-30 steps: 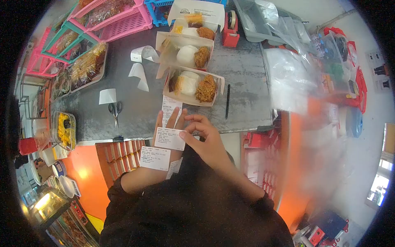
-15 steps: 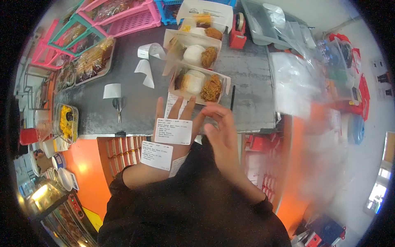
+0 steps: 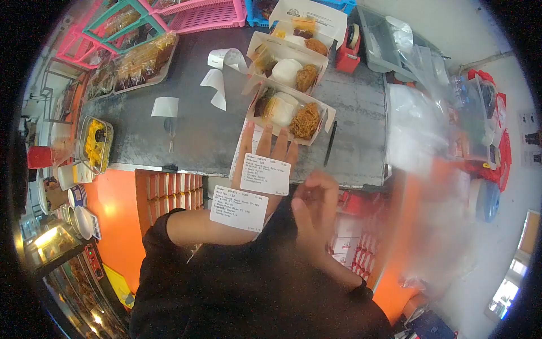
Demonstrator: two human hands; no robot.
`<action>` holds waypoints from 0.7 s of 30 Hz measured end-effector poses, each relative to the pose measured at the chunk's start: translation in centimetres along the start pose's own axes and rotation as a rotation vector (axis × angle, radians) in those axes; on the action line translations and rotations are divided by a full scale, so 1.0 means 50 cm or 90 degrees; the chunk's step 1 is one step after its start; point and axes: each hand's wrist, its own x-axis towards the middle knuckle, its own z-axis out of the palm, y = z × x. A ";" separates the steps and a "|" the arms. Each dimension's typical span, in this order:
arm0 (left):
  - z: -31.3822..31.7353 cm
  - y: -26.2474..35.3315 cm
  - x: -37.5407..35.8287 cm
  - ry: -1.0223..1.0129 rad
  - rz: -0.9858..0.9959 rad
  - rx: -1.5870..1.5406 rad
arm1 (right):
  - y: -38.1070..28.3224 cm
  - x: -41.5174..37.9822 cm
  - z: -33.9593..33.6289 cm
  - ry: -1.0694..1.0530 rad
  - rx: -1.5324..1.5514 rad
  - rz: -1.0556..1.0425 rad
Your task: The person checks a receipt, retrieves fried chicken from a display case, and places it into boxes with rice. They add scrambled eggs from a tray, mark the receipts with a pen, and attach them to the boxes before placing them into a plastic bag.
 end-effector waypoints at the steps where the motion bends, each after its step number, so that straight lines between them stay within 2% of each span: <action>1: 0.002 0.001 0.001 -0.001 0.003 0.000 | -0.004 -0.002 -0.007 0.000 0.000 0.000; 3: 0.005 0.000 0.002 0.000 0.005 -0.001 | -0.015 -0.002 -0.024 -0.101 -0.268 -0.137; 6: 0.007 0.000 0.004 -0.004 0.014 -0.002 | -0.051 -0.006 0.004 -0.103 -0.370 -0.186; 12: 0.016 -0.001 0.005 -0.014 0.034 -0.016 | -0.062 -0.007 0.007 -0.106 -0.460 -0.252; 16: 0.019 -0.008 -0.008 -0.061 0.077 -0.070 | -0.062 -0.008 0.014 -0.092 -0.420 -0.232; 19: 0.014 -0.046 -0.038 -0.247 0.161 -0.405 | -0.068 -0.010 0.019 -0.088 -0.400 -0.212; 21: 0.016 -0.064 -0.050 -0.423 0.161 -0.682 | -0.071 -0.013 0.021 -0.088 -0.351 -0.131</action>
